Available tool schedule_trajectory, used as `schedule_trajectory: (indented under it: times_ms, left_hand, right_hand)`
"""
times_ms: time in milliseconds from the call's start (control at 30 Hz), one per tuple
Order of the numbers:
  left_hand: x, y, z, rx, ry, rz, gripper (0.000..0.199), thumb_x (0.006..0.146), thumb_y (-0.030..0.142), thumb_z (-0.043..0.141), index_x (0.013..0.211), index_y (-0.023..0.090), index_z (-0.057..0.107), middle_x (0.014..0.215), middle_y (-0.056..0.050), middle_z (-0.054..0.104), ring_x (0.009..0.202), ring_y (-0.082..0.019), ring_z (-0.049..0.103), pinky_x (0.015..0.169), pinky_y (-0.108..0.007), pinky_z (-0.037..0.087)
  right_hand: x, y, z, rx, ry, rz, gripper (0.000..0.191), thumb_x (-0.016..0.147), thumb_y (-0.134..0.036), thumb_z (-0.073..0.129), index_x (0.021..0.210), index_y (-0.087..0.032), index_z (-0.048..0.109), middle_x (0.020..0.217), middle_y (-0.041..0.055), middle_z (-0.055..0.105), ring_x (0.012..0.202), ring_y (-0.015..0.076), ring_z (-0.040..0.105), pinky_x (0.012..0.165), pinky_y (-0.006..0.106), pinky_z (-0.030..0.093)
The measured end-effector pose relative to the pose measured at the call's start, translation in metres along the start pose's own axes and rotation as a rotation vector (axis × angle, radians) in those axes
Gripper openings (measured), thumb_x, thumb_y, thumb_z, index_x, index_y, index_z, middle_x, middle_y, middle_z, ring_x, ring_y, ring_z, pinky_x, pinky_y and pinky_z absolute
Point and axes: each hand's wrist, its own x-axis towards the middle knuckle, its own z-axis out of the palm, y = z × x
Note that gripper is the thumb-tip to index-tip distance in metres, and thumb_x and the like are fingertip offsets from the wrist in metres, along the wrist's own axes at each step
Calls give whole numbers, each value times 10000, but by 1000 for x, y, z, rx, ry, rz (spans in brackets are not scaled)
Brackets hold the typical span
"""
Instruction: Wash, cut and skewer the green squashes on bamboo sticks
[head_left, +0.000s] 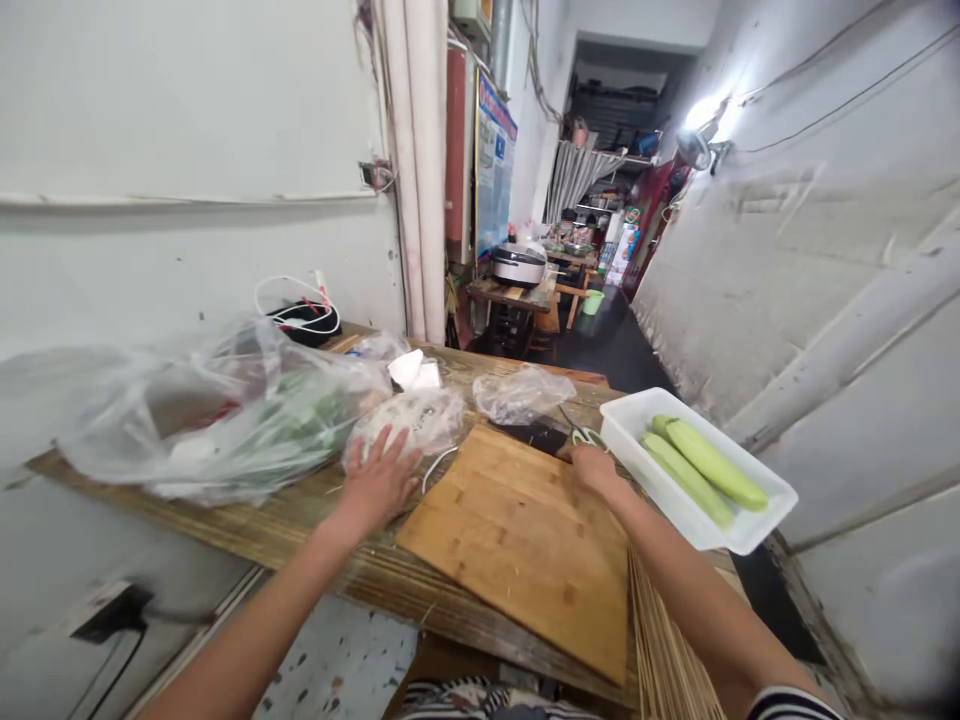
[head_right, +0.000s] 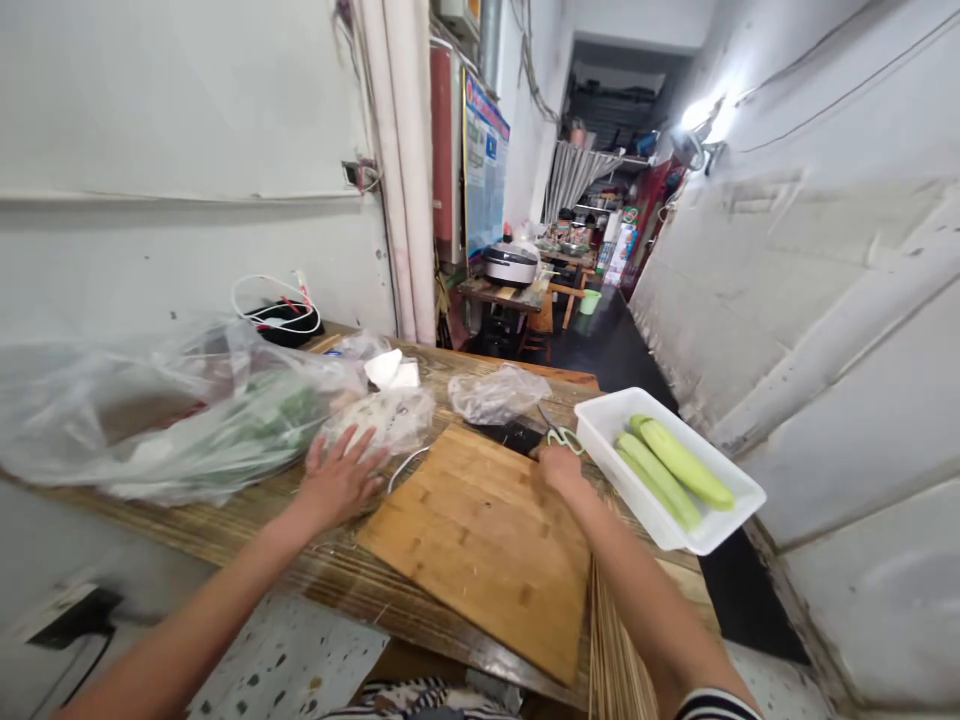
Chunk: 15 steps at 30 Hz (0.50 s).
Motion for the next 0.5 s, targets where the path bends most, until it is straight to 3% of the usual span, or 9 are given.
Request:
schedule_trajectory:
  times_ms: [67, 167, 200, 267, 333, 400, 433, 500]
  left_hand:
    - [9, -18, -2, 63, -45, -112, 463, 857, 315, 476, 1302, 210, 550, 1489, -147, 358, 1393, -350, 233, 1087, -607, 106]
    - [18, -37, -3, 159, -67, -290, 475, 852, 395, 467, 1255, 169, 578, 1411, -219, 423, 1315, -394, 322, 1001, -590, 271]
    - [20, -41, -3, 173, -85, -320, 456, 849, 418, 464, 1195, 163, 618, 1367, -231, 455, 1279, -401, 354, 967, -573, 312]
    - [22, -48, -5, 153, -147, -325, 429, 838, 466, 467, 1046, 164, 691, 1285, -226, 506, 1219, -402, 400, 928, -547, 350]
    - [22, -52, -13, 48, -219, -340, 482, 813, 558, 472, 966, 177, 725, 1245, -207, 530, 1181, -415, 426, 908, -551, 367]
    - [18, -55, -31, -82, -185, -415, 576, 792, 651, 442, 970, 187, 733, 1223, -191, 550, 1143, -425, 462, 886, -566, 390]
    - [15, -55, -43, -136, -90, -458, 606, 794, 670, 421, 983, 183, 729, 1204, -184, 564, 1120, -412, 489, 887, -562, 404]
    - [7, -50, -68, -192, 276, -523, 592, 829, 625, 405, 1029, 153, 701, 1166, -162, 586, 1094, -352, 534, 940, -519, 414]
  right_hand:
    - [14, -9, -5, 64, 113, 15, 502, 860, -278, 569, 1342, -169, 476, 1351, 174, 487, 1183, 277, 519, 961, 362, 412]
    - [46, -25, -17, 170, 266, 54, 862, 800, -374, 642, 1495, -193, 165, 1550, 185, 115, 1381, 336, 250, 1061, 410, 313]
    - [59, -31, -21, 205, 288, 65, 961, 751, -395, 692, 1502, -209, 122, 1560, 185, 42, 1400, 357, 185, 1067, 433, 301]
    - [84, -40, -26, 272, 289, 74, 1040, 642, -375, 780, 1488, -225, 194, 1561, 188, 25, 1391, 398, 168, 1041, 470, 322]
    - [102, -47, -30, 341, 267, 57, 856, 623, -311, 785, 1383, -176, 416, 1525, 200, 195, 1330, 383, 305, 997, 460, 367]
    - [112, -50, -35, 416, 256, 30, 481, 709, -260, 697, 1155, -108, 601, 1336, 185, 491, 1172, 287, 499, 939, 406, 419]
    - [113, -50, -38, 457, 263, 19, 320, 763, -244, 626, 1046, -95, 640, 1182, 156, 602, 1065, 237, 564, 901, 375, 441]
    - [108, -50, -48, 540, 301, -6, 231, 838, -227, 480, 927, -101, 651, 910, 95, 677, 873, 177, 610, 811, 326, 474]
